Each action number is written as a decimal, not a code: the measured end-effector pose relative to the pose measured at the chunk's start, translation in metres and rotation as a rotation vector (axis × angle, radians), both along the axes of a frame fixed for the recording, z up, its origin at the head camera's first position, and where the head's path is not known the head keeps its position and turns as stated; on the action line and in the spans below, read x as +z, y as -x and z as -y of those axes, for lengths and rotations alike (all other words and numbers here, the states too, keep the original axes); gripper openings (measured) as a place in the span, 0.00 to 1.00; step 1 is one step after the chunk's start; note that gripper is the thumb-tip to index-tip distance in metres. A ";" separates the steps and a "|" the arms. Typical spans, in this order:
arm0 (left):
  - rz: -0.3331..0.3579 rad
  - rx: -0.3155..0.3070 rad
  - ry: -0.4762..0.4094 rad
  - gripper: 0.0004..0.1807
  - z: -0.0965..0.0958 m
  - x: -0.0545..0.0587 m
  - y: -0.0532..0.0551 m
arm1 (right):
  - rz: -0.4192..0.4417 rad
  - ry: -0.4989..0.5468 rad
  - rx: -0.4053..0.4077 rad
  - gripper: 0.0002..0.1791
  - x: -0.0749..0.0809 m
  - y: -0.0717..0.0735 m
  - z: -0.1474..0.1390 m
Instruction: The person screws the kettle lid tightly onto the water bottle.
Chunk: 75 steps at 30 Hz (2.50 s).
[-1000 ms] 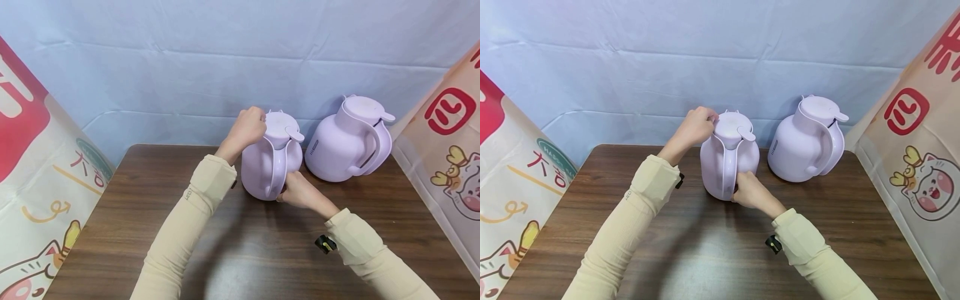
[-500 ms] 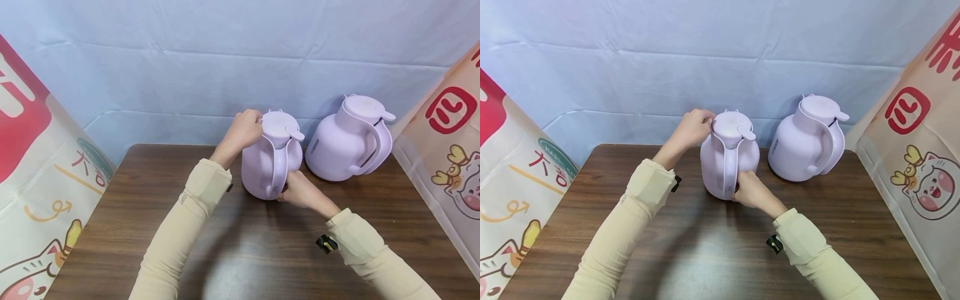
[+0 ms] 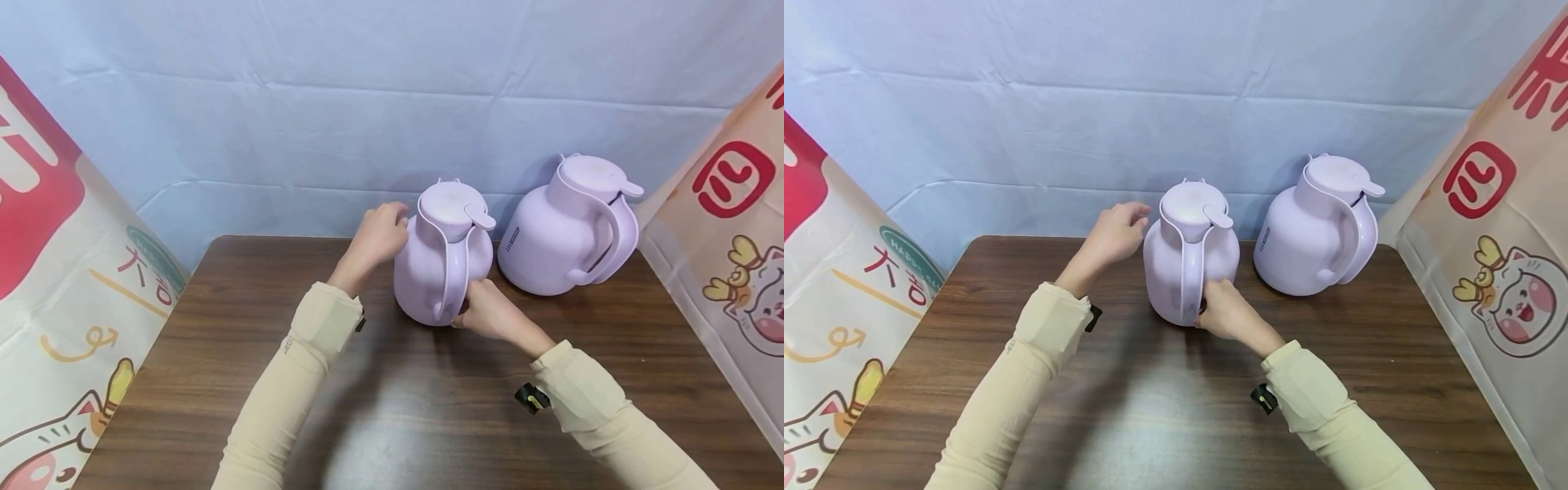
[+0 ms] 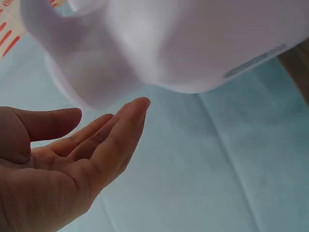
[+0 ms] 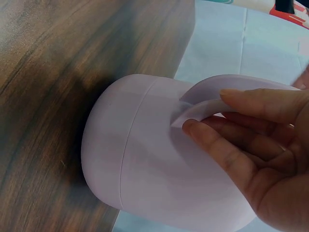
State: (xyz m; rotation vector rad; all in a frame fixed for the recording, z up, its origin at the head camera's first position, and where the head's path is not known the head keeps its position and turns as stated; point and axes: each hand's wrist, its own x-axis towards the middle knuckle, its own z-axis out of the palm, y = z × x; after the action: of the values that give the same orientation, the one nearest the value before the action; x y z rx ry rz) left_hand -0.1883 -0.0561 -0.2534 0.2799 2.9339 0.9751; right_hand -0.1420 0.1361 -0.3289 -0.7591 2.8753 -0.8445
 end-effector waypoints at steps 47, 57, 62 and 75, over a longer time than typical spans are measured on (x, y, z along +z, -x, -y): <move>0.424 0.003 0.203 0.11 0.039 -0.167 -0.053 | 0.008 -0.047 -0.094 0.08 -0.003 -0.008 0.003; 0.372 -0.025 0.202 0.16 0.041 -0.174 -0.058 | 0.040 -0.043 -0.130 0.08 -0.002 -0.010 0.007; 0.350 -0.040 0.205 0.17 0.042 -0.176 -0.059 | 0.062 -0.010 -0.135 0.15 -0.001 -0.012 0.008; 0.342 -0.038 0.220 0.14 0.039 -0.177 -0.060 | 0.050 0.044 -0.243 0.18 -0.005 -0.012 0.013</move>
State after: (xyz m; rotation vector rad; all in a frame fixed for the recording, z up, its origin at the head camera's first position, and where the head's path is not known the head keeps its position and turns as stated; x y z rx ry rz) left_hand -0.1286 -0.0955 -0.4305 0.1421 2.6766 0.6148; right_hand -0.1302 0.1230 -0.3337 -0.3893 2.9531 -0.9376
